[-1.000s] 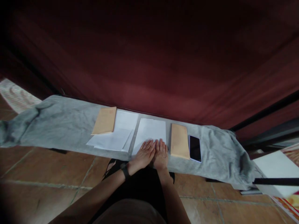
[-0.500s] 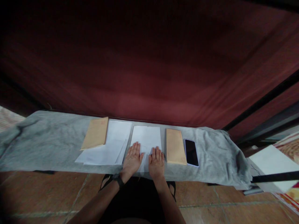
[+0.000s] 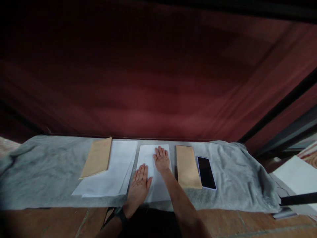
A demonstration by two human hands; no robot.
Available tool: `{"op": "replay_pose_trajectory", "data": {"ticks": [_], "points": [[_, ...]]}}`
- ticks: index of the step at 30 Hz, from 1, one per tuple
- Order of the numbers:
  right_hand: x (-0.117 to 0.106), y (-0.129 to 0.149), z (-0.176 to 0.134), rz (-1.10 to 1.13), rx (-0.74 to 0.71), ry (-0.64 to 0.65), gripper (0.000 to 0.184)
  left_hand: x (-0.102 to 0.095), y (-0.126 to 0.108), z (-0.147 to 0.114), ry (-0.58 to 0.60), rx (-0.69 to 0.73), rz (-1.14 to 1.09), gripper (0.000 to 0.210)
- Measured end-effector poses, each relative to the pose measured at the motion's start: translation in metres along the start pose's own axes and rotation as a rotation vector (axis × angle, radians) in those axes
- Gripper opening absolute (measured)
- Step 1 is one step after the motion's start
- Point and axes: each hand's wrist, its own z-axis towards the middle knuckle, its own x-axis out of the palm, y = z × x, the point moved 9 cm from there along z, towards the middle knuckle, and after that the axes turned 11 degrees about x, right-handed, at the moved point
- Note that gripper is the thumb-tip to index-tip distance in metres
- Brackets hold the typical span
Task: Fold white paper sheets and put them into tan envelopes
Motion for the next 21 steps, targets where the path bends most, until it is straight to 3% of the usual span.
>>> {"op": "replay_pose_trajectory", "data": {"ticks": [5,11,14,21], "points": [[-0.001,-0.022,0.003,-0.005,0.093,-0.049,0.051,0.015,0.002,0.014,0.034,-0.013,0.0,0.058],[0.004,-0.021,0.003,0.001,0.099,-0.018,0.052,0.044,0.013,0.093,0.223,-0.051,-0.053,0.057],[0.004,-0.022,0.003,0.025,0.116,-0.034,0.051,0.049,0.028,0.119,0.229,-0.067,-0.035,0.057],[-0.001,-0.027,-0.002,0.082,0.189,-0.19,0.051,0.056,0.064,0.126,0.158,-0.123,0.03,0.061]]}}
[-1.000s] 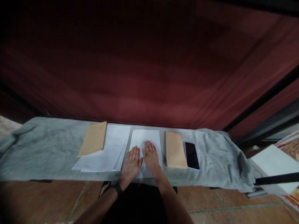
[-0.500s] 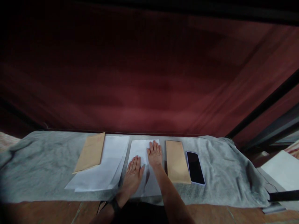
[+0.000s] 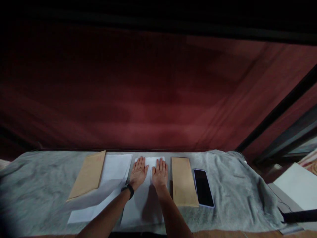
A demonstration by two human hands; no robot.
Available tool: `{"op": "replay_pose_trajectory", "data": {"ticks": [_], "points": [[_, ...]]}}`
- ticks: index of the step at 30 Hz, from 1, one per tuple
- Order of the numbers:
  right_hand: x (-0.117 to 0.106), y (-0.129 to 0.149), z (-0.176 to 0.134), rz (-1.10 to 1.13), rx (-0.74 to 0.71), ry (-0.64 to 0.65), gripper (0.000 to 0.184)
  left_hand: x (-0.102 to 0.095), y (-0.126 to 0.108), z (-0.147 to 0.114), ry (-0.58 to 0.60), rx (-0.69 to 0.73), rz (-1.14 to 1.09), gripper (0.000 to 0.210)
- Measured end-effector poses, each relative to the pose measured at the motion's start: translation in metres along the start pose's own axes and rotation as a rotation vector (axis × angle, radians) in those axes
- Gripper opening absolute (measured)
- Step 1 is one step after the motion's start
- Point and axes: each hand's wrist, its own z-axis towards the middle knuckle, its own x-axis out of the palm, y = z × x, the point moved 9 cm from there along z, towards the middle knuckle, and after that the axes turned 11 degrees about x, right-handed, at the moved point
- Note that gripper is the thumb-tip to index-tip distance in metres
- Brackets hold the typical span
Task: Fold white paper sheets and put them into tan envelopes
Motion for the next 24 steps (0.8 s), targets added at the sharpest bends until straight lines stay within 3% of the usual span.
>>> {"op": "replay_pose_trajectory", "data": {"ticks": [6,14,19,24], "points": [[0.003,-0.004,-0.003,-0.005,0.075,0.0,0.054,-0.002,0.007,-0.015,-0.072,-0.024,0.008,0.06],[-0.01,0.0,-0.005,0.002,0.065,0.058,0.053,-0.019,-0.033,-0.092,-0.06,0.166,0.042,0.055],[-0.021,0.021,-0.065,0.043,-0.209,0.164,0.046,-0.029,-0.046,-0.117,-0.035,0.261,0.027,0.054],[-0.044,-0.002,-0.113,0.008,-0.19,0.102,0.049,-0.038,-0.057,-0.149,-0.039,0.372,0.025,0.055]]}}
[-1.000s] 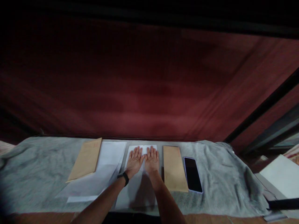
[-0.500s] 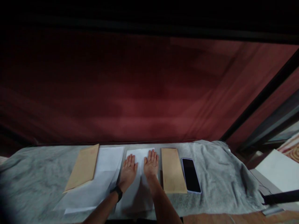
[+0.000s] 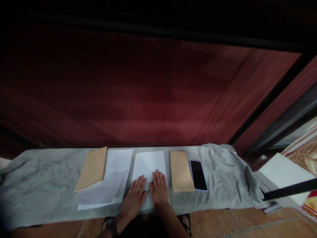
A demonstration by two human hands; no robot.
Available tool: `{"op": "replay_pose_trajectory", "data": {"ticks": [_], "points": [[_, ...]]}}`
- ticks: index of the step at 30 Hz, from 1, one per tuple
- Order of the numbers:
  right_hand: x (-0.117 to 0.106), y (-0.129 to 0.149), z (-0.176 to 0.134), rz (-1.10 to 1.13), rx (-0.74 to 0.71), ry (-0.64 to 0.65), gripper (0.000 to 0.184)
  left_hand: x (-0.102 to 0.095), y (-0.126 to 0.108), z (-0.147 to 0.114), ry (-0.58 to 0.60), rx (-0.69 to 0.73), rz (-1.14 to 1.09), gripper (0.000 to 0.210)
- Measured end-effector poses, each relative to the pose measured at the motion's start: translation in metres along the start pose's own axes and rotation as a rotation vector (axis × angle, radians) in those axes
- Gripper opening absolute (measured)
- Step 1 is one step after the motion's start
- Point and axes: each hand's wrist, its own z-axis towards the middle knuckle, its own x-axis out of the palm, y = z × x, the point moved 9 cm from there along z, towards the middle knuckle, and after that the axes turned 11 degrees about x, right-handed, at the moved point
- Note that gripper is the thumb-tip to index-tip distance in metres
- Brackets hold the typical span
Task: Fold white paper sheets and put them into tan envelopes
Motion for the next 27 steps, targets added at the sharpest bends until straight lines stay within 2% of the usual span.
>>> {"op": "replay_pose_trajectory", "data": {"ticks": [5,10,17,21,23,27], "points": [[-0.019,-0.013,-0.03,-0.012,-0.006,-0.048,0.05,-0.015,-0.02,-0.033,-0.009,0.102,0.03,0.061],[-0.032,-0.019,-0.058,-0.017,-0.001,-0.056,0.052,-0.023,-0.027,-0.048,-0.004,0.141,0.038,0.062],[-0.045,-0.028,-0.078,0.003,-0.143,0.032,0.06,-0.022,-0.02,-0.051,0.073,0.153,-0.026,0.055],[-0.053,-0.031,-0.077,0.071,-0.185,0.082,0.062,-0.025,-0.013,-0.048,0.17,0.125,-0.136,0.066],[-0.056,-0.033,-0.074,0.107,-0.172,0.11,0.062,-0.03,-0.009,-0.045,0.196,0.086,-0.185,0.068],[-0.06,-0.041,-0.068,0.219,-0.113,0.162,0.063,-0.052,0.001,-0.041,0.174,0.001,-0.268,0.06]]}}
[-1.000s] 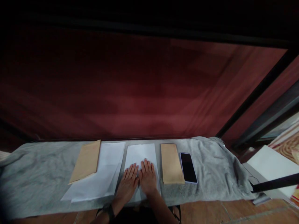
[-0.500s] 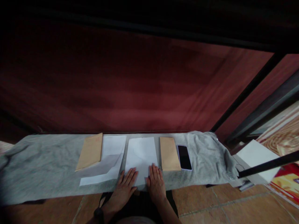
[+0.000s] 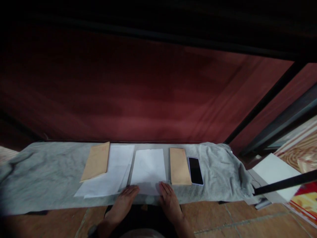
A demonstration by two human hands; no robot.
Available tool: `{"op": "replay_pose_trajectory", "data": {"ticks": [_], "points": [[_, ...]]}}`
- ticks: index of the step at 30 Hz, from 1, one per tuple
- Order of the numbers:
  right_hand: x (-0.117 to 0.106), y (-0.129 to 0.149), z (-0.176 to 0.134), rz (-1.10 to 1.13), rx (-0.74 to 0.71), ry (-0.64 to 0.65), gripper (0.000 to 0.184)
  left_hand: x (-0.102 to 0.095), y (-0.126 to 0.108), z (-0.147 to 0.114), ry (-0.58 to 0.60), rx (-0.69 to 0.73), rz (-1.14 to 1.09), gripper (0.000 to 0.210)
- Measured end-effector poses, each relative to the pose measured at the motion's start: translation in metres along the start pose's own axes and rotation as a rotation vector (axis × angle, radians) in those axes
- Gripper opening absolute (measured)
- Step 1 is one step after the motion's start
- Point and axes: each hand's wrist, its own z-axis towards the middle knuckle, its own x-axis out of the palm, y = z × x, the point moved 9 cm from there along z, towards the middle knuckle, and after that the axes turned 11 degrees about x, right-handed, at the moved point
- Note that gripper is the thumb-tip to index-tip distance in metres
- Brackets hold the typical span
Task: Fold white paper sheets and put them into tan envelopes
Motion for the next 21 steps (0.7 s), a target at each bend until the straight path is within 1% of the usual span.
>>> {"op": "replay_pose_trajectory", "data": {"ticks": [3,6,8,10,11,13,15,16,18,21], "points": [[-0.011,-0.01,0.001,0.113,0.063,-0.036,0.061,-0.024,0.0,-0.008,-0.063,0.001,-0.089,0.054],[-0.026,-0.019,0.007,0.233,0.137,-0.093,0.046,-0.051,0.006,-0.013,-0.175,-0.017,-0.227,0.041],[-0.031,-0.023,0.017,0.31,0.195,-0.101,0.037,-0.065,0.018,-0.011,-0.265,-0.069,-0.346,0.034],[-0.03,-0.023,0.03,0.374,0.239,-0.064,0.032,-0.071,0.035,-0.004,-0.357,-0.164,-0.476,0.032],[-0.028,-0.023,0.037,0.395,0.267,-0.041,0.031,-0.07,0.046,0.0,-0.407,-0.229,-0.539,0.034],[-0.018,-0.021,0.05,0.392,0.315,0.006,0.031,-0.061,0.067,0.006,-0.506,-0.366,-0.644,0.044],[-0.009,-0.021,0.061,0.314,0.364,0.011,0.031,-0.047,0.085,0.008,-0.616,-0.491,-0.694,0.057],[-0.005,-0.021,0.064,0.257,0.379,0.003,0.03,-0.038,0.091,0.01,-0.647,-0.523,-0.71,0.061],[0.002,-0.022,0.07,0.165,0.402,-0.023,0.028,-0.022,0.097,0.016,-0.638,-0.523,-0.721,0.065],[0.009,-0.027,0.077,0.089,0.434,-0.06,0.028,-0.006,0.102,0.021,-0.587,-0.544,-0.657,0.069]]}}
